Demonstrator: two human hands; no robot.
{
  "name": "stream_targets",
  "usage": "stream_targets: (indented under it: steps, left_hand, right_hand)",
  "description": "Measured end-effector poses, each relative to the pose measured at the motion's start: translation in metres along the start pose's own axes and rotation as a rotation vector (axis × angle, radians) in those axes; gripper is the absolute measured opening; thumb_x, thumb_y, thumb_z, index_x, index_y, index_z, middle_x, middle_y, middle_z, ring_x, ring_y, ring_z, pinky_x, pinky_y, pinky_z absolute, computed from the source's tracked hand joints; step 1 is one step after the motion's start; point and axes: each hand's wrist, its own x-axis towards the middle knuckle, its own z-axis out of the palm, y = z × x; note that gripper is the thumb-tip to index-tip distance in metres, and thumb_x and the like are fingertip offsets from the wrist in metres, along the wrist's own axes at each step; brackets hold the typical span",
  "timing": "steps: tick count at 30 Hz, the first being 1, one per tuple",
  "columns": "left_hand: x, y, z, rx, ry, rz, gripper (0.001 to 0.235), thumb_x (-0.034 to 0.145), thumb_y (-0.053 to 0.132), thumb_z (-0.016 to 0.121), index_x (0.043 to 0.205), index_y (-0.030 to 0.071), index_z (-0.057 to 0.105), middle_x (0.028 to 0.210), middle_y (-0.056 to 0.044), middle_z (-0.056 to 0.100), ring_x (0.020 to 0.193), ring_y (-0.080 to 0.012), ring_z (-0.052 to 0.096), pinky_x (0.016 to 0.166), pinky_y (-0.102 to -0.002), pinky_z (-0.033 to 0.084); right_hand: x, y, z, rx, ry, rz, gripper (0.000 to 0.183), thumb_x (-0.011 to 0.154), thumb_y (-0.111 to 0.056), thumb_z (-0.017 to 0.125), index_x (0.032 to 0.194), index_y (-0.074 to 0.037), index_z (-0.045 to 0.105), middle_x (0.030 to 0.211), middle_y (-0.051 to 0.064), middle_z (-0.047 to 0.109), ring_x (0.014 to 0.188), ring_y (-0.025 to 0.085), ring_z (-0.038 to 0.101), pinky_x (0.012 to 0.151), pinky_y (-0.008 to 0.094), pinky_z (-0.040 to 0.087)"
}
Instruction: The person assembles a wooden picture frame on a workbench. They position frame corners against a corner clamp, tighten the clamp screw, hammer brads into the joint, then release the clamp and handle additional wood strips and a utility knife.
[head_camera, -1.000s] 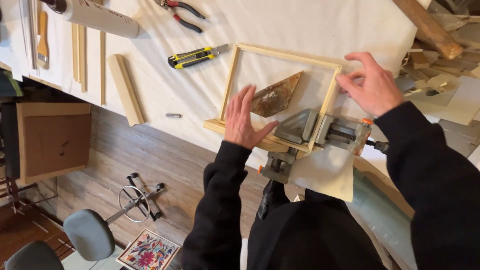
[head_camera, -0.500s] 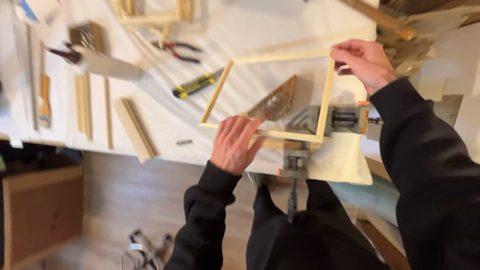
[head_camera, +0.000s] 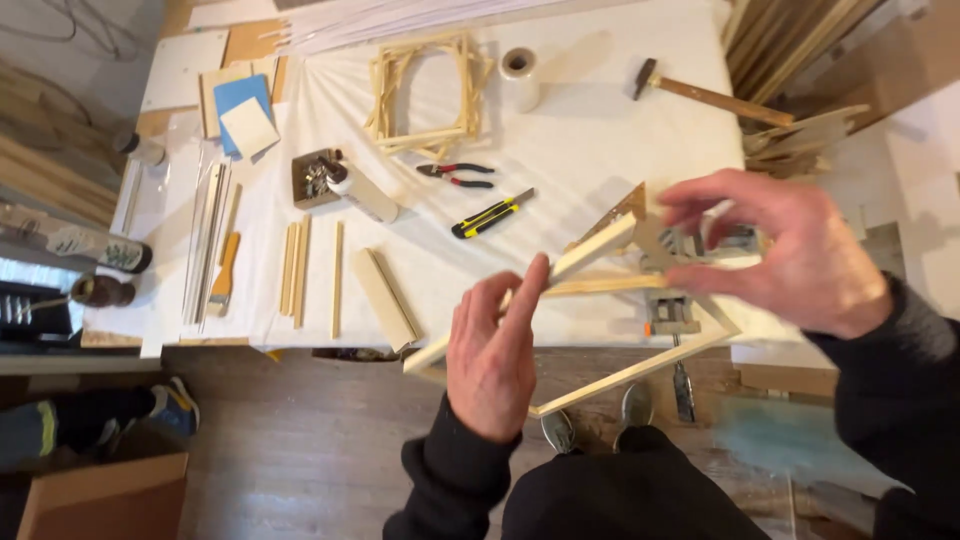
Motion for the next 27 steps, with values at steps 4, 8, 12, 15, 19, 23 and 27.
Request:
stream_targets:
  steps: [4, 8, 12, 15, 19, 23, 27]
  left_hand:
    - [-0.017, 0.027, -0.035, 0.106, -0.007, 0.022, 0.067, 0.086, -0.011, 0.06, 0.149, 0.009, 0.056, 0.115, -0.012, 0.064, 0.101, -0.0264, 0.061, 0.089, -0.039, 0.052]
    - [-0.028, 0.041, -0.055, 0.064, 0.005, -0.003, 0.064, 0.084, -0.008, 0.066, 0.146, 0.008, 0.057, 0.115, -0.012, 0.064, 0.098, -0.0269, 0.062, 0.085, -0.039, 0.053]
    - [-0.033, 0.047, -0.057, 0.038, 0.038, 0.006, 0.057, 0.089, 0.0, 0.072, 0.144, 0.007, 0.058, 0.111, -0.012, 0.063, 0.097, -0.0267, 0.063, 0.082, -0.038, 0.053]
    - [-0.038, 0.049, -0.056, 0.039, 0.067, 0.0, 0.049, 0.092, -0.001, 0.071, 0.139, 0.01, 0.063, 0.108, -0.009, 0.064, 0.097, -0.0247, 0.065, 0.081, -0.037, 0.054]
    - [-0.042, 0.053, -0.054, 0.033, 0.08, -0.013, 0.047, 0.091, -0.001, 0.072, 0.137, 0.009, 0.066, 0.104, -0.009, 0.064, 0.09, -0.0234, 0.064, 0.072, -0.035, 0.053]
    - [-0.046, 0.06, -0.054, 0.021, 0.098, -0.023, 0.046, 0.091, -0.002, 0.072, 0.136, 0.008, 0.066, 0.104, -0.009, 0.064, 0.089, -0.0223, 0.064, 0.072, -0.035, 0.054]
    - [-0.046, 0.063, -0.052, 0.041, 0.108, -0.008, 0.045, 0.091, -0.002, 0.072, 0.135, 0.008, 0.066, 0.103, -0.009, 0.064, 0.09, -0.0231, 0.063, 0.073, -0.036, 0.053]
  right_hand:
    - [-0.008, -0.074, 0.02, -0.018, 0.059, -0.246, 0.064, 0.072, -0.025, 0.088, 0.129, -0.007, 0.064, 0.103, 0.003, 0.074, 0.082, 0.009, 0.072, 0.073, 0.026, 0.062]
    - [-0.017, -0.091, 0.035, -0.004, 0.083, -0.133, 0.063, 0.071, -0.021, 0.089, 0.128, -0.011, 0.065, 0.088, 0.0, 0.075, 0.071, 0.008, 0.071, 0.064, 0.026, 0.058]
    - [-0.027, -0.102, 0.039, 0.012, 0.065, -0.167, 0.064, 0.07, -0.021, 0.089, 0.128, -0.011, 0.065, 0.086, -0.001, 0.075, 0.066, 0.006, 0.071, 0.062, 0.025, 0.058]
    - [-0.034, -0.107, 0.037, 0.034, 0.088, -0.18, 0.064, 0.072, -0.019, 0.088, 0.13, -0.01, 0.063, 0.086, 0.0, 0.075, 0.066, 0.007, 0.071, 0.063, 0.025, 0.057]
    - [-0.045, -0.108, 0.034, 0.078, 0.109, -0.212, 0.056, 0.08, -0.015, 0.083, 0.132, -0.008, 0.061, 0.091, 0.0, 0.076, 0.069, 0.007, 0.074, 0.065, 0.027, 0.059]
    - [-0.056, -0.103, 0.026, 0.033, 0.171, -0.236, 0.039, 0.1, -0.007, 0.064, 0.138, -0.004, 0.057, 0.102, 0.003, 0.08, 0.09, 0.012, 0.08, 0.078, 0.029, 0.062]
    - [-0.062, -0.097, 0.026, 0.038, 0.16, -0.383, 0.048, 0.097, -0.013, 0.063, 0.142, -0.002, 0.05, 0.12, 0.009, 0.075, 0.099, 0.016, 0.079, 0.08, 0.03, 0.062]
